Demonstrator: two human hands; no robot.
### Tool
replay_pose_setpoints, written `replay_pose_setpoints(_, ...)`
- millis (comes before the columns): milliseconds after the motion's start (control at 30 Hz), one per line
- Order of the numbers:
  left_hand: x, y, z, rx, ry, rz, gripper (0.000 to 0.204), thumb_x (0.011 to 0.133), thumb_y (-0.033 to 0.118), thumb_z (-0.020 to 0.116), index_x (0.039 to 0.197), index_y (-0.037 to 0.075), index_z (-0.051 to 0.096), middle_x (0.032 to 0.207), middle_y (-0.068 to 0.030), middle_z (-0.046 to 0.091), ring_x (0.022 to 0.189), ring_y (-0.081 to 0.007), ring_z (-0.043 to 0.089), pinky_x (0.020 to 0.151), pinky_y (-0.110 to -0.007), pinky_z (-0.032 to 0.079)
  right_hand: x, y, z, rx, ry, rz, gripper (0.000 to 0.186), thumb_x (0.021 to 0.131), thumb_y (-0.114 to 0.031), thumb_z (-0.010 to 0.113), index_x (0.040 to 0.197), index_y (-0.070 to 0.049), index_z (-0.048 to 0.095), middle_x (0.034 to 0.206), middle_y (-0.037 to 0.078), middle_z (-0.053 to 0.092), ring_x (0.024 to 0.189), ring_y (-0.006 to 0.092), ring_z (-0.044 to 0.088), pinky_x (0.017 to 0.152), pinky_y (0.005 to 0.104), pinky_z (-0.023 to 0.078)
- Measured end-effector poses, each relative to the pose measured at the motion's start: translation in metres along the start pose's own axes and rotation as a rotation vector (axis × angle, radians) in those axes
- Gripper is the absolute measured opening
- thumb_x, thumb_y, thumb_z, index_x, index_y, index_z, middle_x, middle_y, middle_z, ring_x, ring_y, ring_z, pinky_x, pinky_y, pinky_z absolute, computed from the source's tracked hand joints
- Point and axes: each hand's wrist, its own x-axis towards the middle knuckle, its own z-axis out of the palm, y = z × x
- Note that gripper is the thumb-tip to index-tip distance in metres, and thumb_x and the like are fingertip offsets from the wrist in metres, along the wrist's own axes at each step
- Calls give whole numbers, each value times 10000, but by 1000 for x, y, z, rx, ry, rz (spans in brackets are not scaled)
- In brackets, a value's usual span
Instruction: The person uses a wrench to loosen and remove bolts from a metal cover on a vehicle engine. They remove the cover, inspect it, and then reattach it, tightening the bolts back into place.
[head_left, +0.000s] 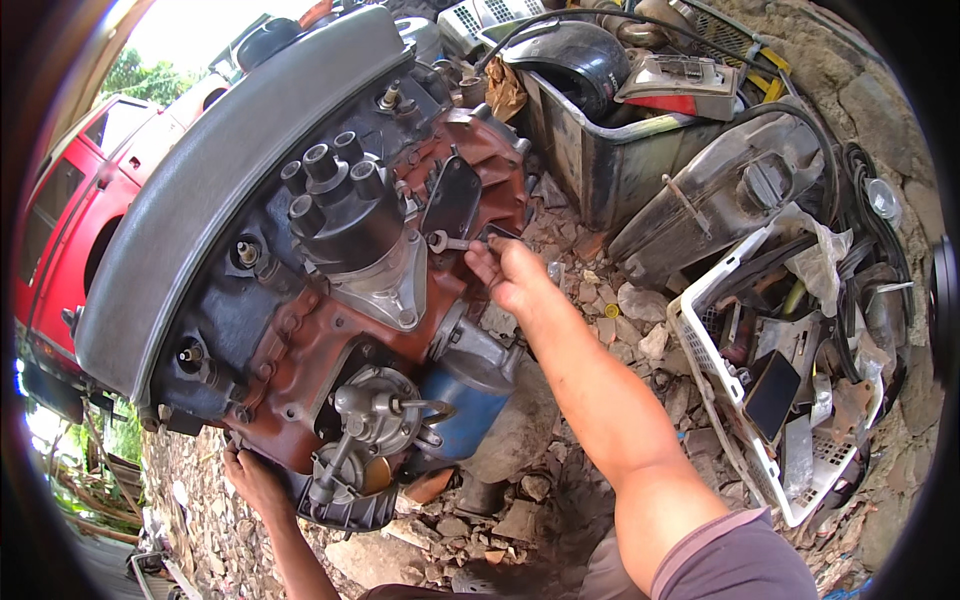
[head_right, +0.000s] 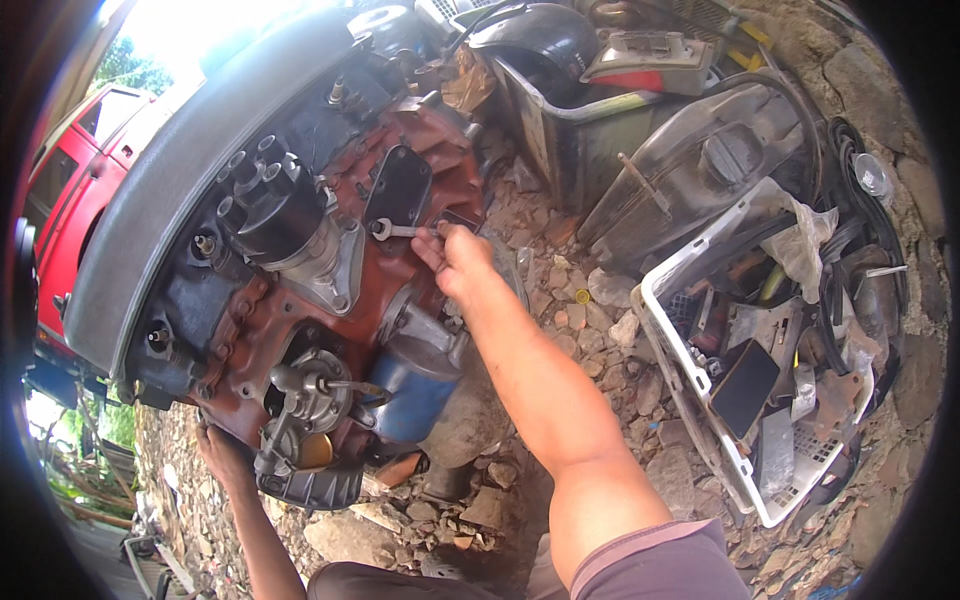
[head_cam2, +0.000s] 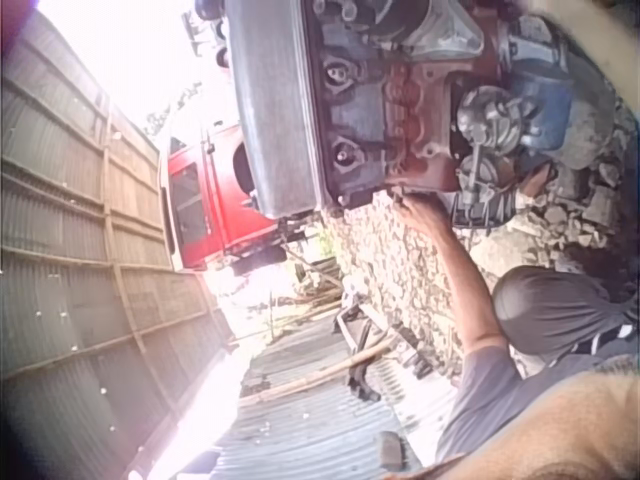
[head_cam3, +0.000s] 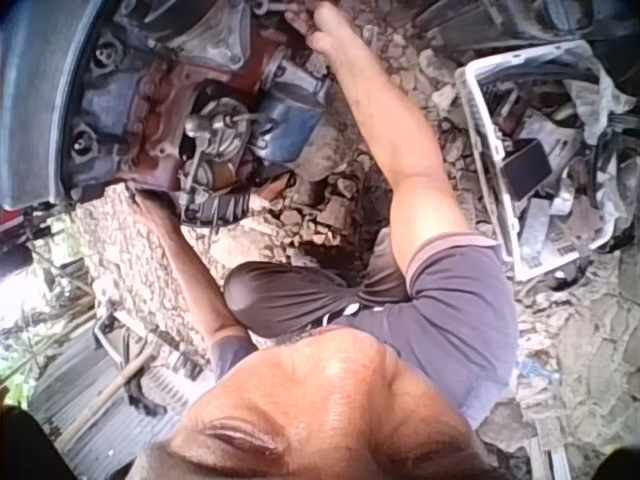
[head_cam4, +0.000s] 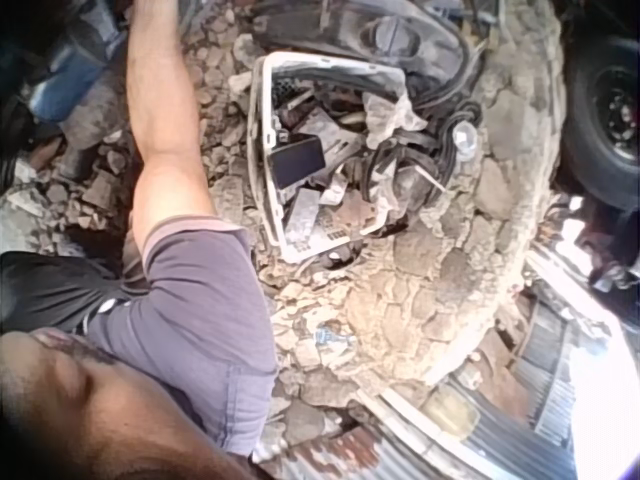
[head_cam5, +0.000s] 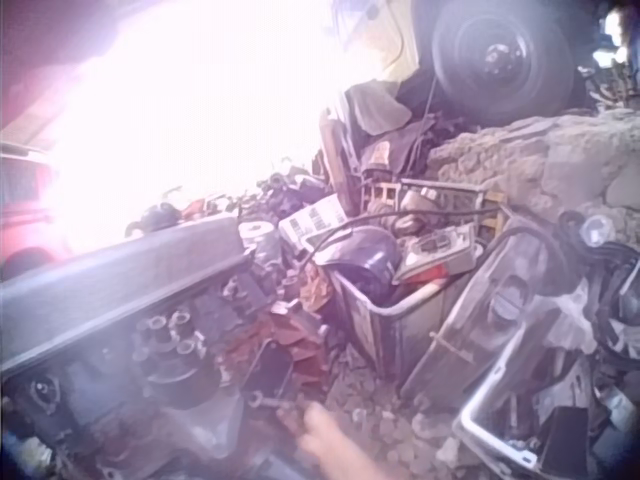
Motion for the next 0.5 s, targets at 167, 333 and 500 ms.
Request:
replay_pose_setpoints(167,0,2,0,-33,33,-15,413,923,196,387,1200,-70,540,1257,-266,505,1190,-399,442,1031,-449,320,-14,-3,8,-35,-4,-81,156,922,-5,505,1032,102,476,931,168,567,785,259,674,671,387,632)
replay_pose_setpoints(333,2,0,3,-302,70,-88,424,913,188,376,1210,-67,539,1252,-273,507,1176,-402,447,1024,-447,318,-22,-27,25,-212,-87,-388,322,926,-33,519,1163,29,309,976,184,522,666,265,673,572,385,615)
replay_pose_setpoints(500,2,3,-1,-324,38,-106,466,905,206,370,1242,-79,518,1277,-291,491,1186,-402,440,1031,-433,311,-10,-28,12,-138,-68,-263,258,922,-1,502,1119,36,339,929,170,534,661,277,673,586,416,627)
